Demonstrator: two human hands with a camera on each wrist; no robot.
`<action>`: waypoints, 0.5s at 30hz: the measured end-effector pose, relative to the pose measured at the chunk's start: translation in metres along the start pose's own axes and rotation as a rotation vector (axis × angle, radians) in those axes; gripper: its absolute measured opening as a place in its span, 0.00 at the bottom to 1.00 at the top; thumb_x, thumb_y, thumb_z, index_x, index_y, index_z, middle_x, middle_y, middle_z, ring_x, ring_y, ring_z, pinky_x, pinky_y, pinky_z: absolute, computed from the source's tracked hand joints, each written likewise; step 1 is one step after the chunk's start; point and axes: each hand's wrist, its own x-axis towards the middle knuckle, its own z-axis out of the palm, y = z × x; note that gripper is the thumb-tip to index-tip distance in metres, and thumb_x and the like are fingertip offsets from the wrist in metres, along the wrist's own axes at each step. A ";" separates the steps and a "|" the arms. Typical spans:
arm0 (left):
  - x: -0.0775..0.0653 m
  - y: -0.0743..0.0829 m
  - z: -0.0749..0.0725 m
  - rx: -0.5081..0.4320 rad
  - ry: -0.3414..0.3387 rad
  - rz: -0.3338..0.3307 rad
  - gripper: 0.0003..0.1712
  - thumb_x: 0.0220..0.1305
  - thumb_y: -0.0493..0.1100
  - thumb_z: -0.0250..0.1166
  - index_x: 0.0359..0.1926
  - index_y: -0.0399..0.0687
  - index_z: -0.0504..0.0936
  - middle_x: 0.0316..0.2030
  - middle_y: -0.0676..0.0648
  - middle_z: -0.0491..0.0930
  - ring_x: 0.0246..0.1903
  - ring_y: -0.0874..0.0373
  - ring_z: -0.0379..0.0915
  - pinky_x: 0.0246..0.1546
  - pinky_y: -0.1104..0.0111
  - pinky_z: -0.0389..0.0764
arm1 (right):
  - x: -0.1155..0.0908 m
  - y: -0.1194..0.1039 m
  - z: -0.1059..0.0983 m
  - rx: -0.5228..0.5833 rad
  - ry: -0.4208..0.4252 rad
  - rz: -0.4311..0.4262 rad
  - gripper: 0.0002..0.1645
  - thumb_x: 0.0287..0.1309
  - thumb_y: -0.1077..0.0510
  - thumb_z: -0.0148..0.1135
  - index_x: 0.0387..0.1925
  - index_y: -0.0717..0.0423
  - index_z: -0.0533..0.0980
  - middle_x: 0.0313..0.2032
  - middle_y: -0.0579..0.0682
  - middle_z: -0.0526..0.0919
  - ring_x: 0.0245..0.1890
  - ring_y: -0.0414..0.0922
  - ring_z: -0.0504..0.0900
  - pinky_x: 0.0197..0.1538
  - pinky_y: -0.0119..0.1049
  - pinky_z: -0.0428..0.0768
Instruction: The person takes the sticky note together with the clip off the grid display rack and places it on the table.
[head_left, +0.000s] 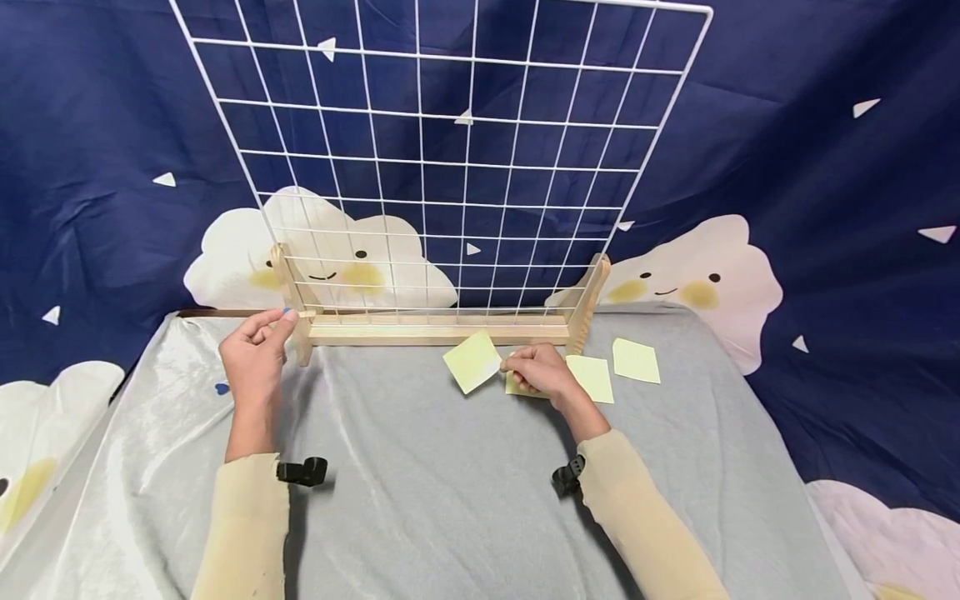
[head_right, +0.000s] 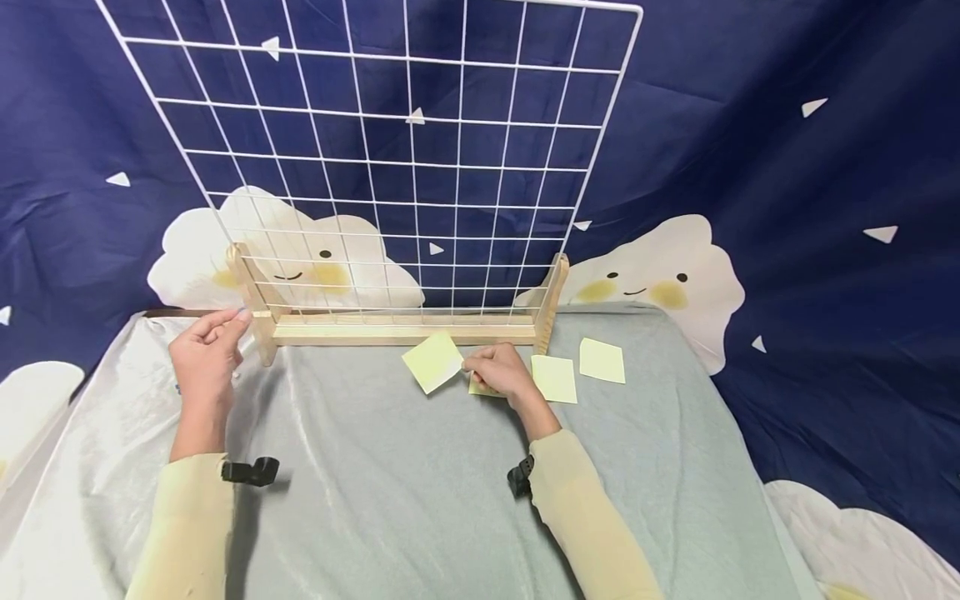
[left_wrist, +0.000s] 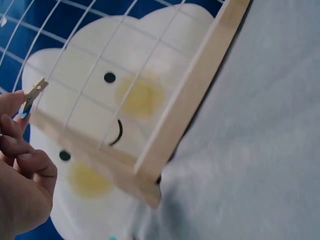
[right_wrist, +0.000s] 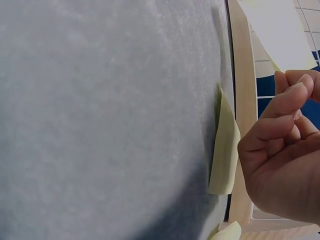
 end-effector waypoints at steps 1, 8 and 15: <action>0.000 -0.002 -0.004 -0.002 0.012 -0.011 0.05 0.58 0.36 0.76 0.34 0.41 0.88 0.09 0.55 0.67 0.08 0.67 0.57 0.12 0.76 0.59 | 0.000 0.001 0.000 -0.001 -0.001 0.004 0.12 0.62 0.62 0.63 0.36 0.72 0.81 0.14 0.43 0.72 0.14 0.34 0.65 0.20 0.26 0.62; 0.004 -0.016 -0.035 -0.020 0.111 -0.102 0.05 0.56 0.35 0.77 0.32 0.45 0.88 0.11 0.54 0.72 0.07 0.65 0.62 0.10 0.76 0.64 | -0.002 0.004 0.001 -0.005 -0.021 0.011 0.13 0.62 0.60 0.64 0.37 0.70 0.82 0.15 0.43 0.72 0.14 0.34 0.66 0.19 0.26 0.62; 0.011 -0.021 -0.058 -0.011 0.207 -0.171 0.06 0.54 0.33 0.77 0.30 0.45 0.88 0.13 0.55 0.73 0.11 0.67 0.60 0.12 0.77 0.62 | -0.001 0.006 -0.002 -0.021 -0.024 0.024 0.12 0.63 0.58 0.64 0.37 0.67 0.83 0.15 0.42 0.71 0.14 0.34 0.67 0.19 0.26 0.63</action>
